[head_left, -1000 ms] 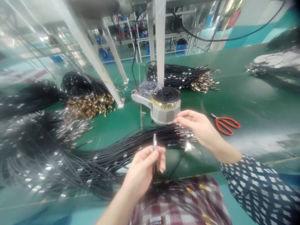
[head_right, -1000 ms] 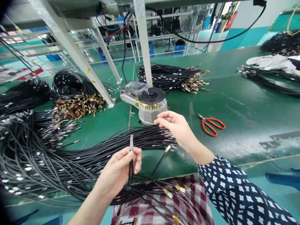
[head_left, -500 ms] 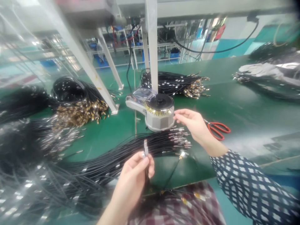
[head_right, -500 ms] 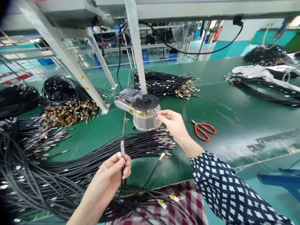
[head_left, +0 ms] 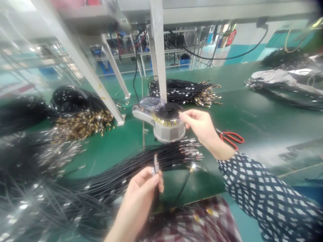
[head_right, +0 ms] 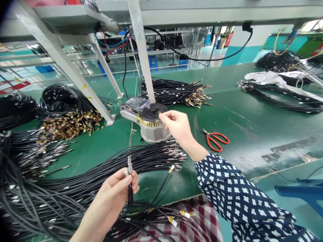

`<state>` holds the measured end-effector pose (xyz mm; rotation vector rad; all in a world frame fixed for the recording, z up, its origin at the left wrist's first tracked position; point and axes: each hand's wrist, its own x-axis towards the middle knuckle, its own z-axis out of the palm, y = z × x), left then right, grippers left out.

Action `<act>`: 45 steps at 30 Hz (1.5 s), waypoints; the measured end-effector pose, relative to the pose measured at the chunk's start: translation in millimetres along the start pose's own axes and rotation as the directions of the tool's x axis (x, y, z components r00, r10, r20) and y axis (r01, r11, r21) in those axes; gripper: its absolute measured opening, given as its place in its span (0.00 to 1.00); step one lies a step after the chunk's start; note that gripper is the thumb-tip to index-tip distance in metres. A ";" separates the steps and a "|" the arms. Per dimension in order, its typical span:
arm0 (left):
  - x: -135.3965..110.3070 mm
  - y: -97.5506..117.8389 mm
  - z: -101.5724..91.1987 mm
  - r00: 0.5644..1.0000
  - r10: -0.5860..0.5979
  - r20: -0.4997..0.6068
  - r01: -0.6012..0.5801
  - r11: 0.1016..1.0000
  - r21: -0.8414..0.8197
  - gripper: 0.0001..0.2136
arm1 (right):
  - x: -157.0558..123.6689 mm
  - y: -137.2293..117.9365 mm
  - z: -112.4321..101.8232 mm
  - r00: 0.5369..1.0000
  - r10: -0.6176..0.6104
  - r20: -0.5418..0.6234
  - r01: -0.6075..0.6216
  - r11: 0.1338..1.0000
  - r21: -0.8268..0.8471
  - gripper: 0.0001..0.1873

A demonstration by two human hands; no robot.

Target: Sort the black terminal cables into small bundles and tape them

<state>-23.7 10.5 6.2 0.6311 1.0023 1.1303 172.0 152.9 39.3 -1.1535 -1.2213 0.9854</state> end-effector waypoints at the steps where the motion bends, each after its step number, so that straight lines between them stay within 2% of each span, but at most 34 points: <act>1: 0.0 0.8 0.5 1.000 0.004 -0.003 -0.004 1.000 0.010 0.08 | -0.2 1.2 -1.3 1.000 -0.020 -0.001 0.020 1.000 0.000 0.09; 5: 0.6 2.0 2.7 1.000 0.003 -0.006 -0.003 1.000 0.019 0.09 | -0.2 16.7 -1.0 1.000 -0.016 0.025 0.016 1.000 -0.003 0.12; 8: 0.5 0.4 2.0 1.000 -0.003 -0.010 0.003 1.000 0.026 0.09 | 1.2 23.1 6.6 1.000 -0.004 0.003 0.004 1.000 0.024 0.13; 12: -1.7 -0.8 -1.0 0.997 0.027 -0.073 -0.024 0.998 0.053 0.09 | -5.0 2.7 13.7 0.999 -0.023 -0.035 0.026 0.996 0.086 0.15; 15: -3.6 0.6 -0.7 0.993 0.061 -0.102 -0.052 0.995 0.089 0.09 | -24.1 -20.0 11.3 0.994 -0.073 0.077 0.063 0.990 0.126 0.15; 18: -4.3 1.2 1.6 0.992 0.097 -0.078 -0.087 0.987 0.132 0.08 | -50.4 -26.1 8.9 0.942 0.056 0.331 -0.087 0.993 0.081 0.13; 20: -4.2 0.4 3.0 0.992 0.112 -0.061 -0.102 0.984 0.145 0.07 | -67.1 -20.4 10.9 0.897 0.141 0.418 -0.193 0.978 0.084 0.12; 26: -5.2 -1.6 3.9 0.992 0.119 -0.041 -0.112 0.983 0.146 0.07 | -96.2 -6.7 25.0 0.882 0.188 0.431 -0.263 0.957 0.120 0.17; 29: -7.8 1.3 3.8 0.976 0.191 -0.103 -0.180 0.978 0.104 0.08 | -98.2 -7.4 25.3 0.872 0.203 0.445 -0.284 0.951 0.124 0.17; 31: -10.2 3.9 4.6 0.963 0.227 -0.145 -0.223 0.974 0.041 0.09 | -97.0 -7.4 22.8 0.848 0.221 0.482 -0.313 0.942 0.119 0.18; 33: -12.4 5.4 5.9 0.971 0.198 -0.135 -0.194 0.980 0.037 0.09 | -95.6 -7.0 20.5 0.824 0.242 0.512 -0.345 0.931 0.115 0.19; 38: -11.5 1.2 6.7 0.999 0.041 0.005 -0.041 0.964 0.263 0.10 | -95.0 -7.0 18.6 0.770 0.276 0.575 -0.398 0.912 0.096 0.17; 39: -10.6 0.3 6.5 0.999 0.036 0.003 -0.035 0.967 0.252 0.10 | -94.8 -7.2 18.0 0.764 0.277 0.582 -0.397 0.914 0.088 0.17; 41: -9.4 -0.2 6.2 0.999 0.038 -0.034 -0.031 0.981 0.192 0.10 | -93.8 -7.7 15.9 0.782 0.247 0.572 -0.357 0.930 0.087 0.13; 43: -9.5 1.0 6.5 0.997 0.033 -0.067 -0.024 0.990 0.136 0.10 | -92.2 -7.7 12.4 0.819 0.180 0.545 -0.257 0.964 0.068 0.08; 45: -10.5 2.6 7.4 0.995 0.038 -0.089 -0.029 0.995 0.098 0.11 | -91.3 -7.3 8.6 0.829 0.118 0.547 -0.144 0.990 0.005 0.08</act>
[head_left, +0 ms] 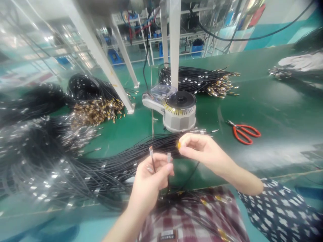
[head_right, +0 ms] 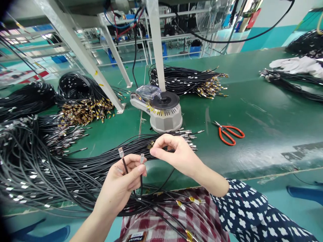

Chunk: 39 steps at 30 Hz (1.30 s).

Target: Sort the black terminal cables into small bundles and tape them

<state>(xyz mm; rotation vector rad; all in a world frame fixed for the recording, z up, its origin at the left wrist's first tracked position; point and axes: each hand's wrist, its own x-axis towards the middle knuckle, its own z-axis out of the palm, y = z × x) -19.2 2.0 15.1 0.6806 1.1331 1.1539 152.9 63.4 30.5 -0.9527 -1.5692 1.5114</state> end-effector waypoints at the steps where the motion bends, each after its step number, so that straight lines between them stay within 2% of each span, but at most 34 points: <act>1: -0.6 0.6 0.4 1.000 0.009 -0.010 -0.009 1.000 -0.013 0.12 | -0.9 0.2 -1.5 0.999 -0.019 0.028 0.021 0.998 -0.056 0.08; 6: -2.0 -0.2 0.9 1.000 0.020 -0.013 -0.020 0.999 -0.030 0.12 | -5.1 0.2 -3.7 0.978 -0.083 0.189 0.116 0.978 -0.172 0.06; 13: -1.3 -0.4 -0.7 1.000 -0.007 0.007 0.008 1.000 -0.016 0.11 | -1.4 -1.8 -4.0 0.966 -0.065 0.252 0.122 0.968 -0.218 0.06; 25: -1.3 -0.4 -0.4 1.000 -0.010 0.013 0.010 1.000 -0.004 0.11 | 0.6 -6.9 -5.7 0.963 -0.050 0.263 0.120 0.959 -0.257 0.05; 39: -0.7 -0.3 0.8 1.000 -0.014 0.002 0.014 1.000 -0.013 0.12 | -1.9 -12.4 2.4 0.985 -0.008 0.171 0.067 0.937 -0.342 0.06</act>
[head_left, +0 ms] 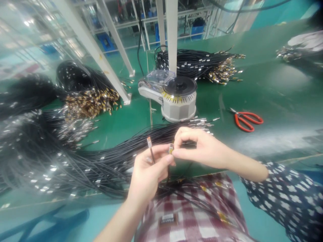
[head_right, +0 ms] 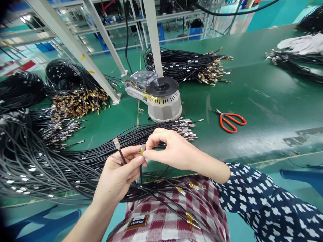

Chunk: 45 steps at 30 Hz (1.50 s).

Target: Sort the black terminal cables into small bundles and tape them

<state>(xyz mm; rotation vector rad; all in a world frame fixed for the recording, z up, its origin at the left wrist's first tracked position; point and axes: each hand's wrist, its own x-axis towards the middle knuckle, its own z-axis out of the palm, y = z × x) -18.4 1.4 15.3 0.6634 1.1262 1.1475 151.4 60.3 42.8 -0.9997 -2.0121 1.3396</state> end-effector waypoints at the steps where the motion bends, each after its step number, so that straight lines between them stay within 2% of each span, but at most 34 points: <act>1: -0.2 -0.1 -0.2 1.000 0.002 0.005 -0.002 1.000 -0.002 0.11 | 0.1 -0.4 0.4 1.000 0.004 -0.003 -0.004 1.000 -0.002 0.06; 11: -2.6 -3.3 -3.2 0.999 0.033 0.023 -0.033 0.999 0.003 0.08 | 1.2 -1.9 5.8 0.997 0.057 -0.056 -0.061 0.996 -0.069 0.07; 15: -2.3 -4.5 0.1 0.999 0.052 -0.013 -0.052 0.999 0.002 0.06 | 0.9 -2.8 8.5 0.995 0.059 -0.078 -0.067 0.993 -0.098 0.08; 19: -0.6 -4.5 2.1 0.995 0.083 -0.057 -0.084 0.996 -0.010 0.04 | 0.0 1.2 9.9 0.995 0.068 -0.076 -0.072 0.996 -0.051 0.08; 28: -0.2 -2.0 -1.2 0.999 0.050 0.002 -0.050 0.997 -0.057 0.06 | -2.2 5.8 7.0 0.999 0.036 -0.032 -0.035 0.999 0.020 0.08; 31: -0.2 -2.8 -1.4 0.997 0.077 -0.015 -0.078 0.995 -0.070 0.06 | -1.7 10.9 9.7 0.996 0.073 -0.059 -0.070 0.997 0.045 0.08; 35: -0.2 -2.7 -1.4 0.992 0.120 -0.049 -0.124 0.989 -0.078 0.06 | -3.2 19.0 15.7 0.981 0.131 -0.145 -0.103 0.977 0.186 0.11; 38: 0.1 -2.8 -2.0 0.992 0.121 -0.039 -0.124 0.989 -0.077 0.06 | -4.5 19.0 22.0 0.971 0.110 -0.211 -0.069 0.979 0.191 0.12; 45: -1.2 -5.3 -4.7 0.991 0.130 -0.010 -0.130 0.989 -0.073 0.08 | -1.1 15.6 33.6 0.964 0.063 -0.257 -0.004 0.975 0.222 0.05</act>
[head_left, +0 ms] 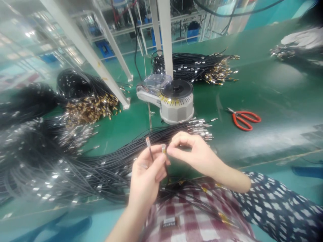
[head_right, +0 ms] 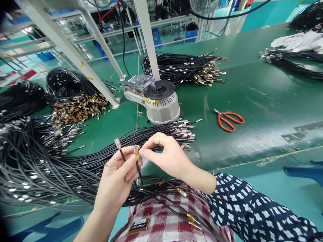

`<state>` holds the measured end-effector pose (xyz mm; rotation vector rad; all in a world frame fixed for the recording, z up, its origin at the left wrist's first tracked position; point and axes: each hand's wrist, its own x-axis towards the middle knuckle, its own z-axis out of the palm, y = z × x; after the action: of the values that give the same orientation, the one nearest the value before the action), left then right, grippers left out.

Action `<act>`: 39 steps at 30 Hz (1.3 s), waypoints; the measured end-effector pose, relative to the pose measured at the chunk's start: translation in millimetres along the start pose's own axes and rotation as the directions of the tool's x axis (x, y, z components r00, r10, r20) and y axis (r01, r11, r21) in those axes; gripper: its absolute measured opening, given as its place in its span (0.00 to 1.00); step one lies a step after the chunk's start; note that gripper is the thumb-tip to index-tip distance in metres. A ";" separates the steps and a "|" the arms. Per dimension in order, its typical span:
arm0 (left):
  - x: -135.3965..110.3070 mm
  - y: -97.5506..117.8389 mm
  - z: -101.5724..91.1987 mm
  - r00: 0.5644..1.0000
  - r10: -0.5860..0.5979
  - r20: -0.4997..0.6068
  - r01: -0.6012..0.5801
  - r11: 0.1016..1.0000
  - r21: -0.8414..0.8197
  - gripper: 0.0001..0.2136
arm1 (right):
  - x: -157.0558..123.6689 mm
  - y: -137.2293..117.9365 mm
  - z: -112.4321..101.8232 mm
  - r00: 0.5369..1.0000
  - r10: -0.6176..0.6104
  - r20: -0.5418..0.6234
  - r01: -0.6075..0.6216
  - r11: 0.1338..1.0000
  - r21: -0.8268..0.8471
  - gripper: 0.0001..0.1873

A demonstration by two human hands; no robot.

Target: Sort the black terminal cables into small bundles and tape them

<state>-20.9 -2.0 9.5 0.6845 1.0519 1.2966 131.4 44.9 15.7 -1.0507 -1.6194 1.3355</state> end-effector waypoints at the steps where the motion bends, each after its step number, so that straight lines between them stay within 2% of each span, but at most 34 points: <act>1: -0.4 0.0 -0.1 1.000 0.005 0.010 -0.005 1.000 0.000 0.09 | -0.6 -0.4 0.6 1.000 -0.004 -0.012 0.004 1.000 0.010 0.06; 8: 1.2 0.6 3.3 0.999 0.028 -0.030 -0.028 1.000 -0.007 0.12 | -8.5 -5.3 3.5 0.991 -0.021 -0.134 0.035 0.994 0.105 0.07; 13: -0.2 -0.9 3.7 0.999 0.029 -0.036 -0.029 0.999 -0.022 0.12 | -5.2 -0.6 7.8 0.996 0.093 0.001 -0.089 0.947 0.307 0.07; 16: -1.5 -1.9 3.6 0.999 0.028 -0.026 -0.029 0.999 -0.037 0.11 | -3.1 2.2 10.2 0.995 0.102 0.012 -0.099 0.929 0.357 0.09; 39: -2.7 -2.2 2.4 1.000 0.005 0.015 -0.004 0.999 -0.043 0.09 | -5.0 -0.1 7.4 0.997 0.062 0.039 -0.071 0.958 0.279 0.08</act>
<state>-17.7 -4.7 9.1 0.6640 1.0079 1.3124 126.3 37.7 14.4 -0.9227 -1.3747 1.5790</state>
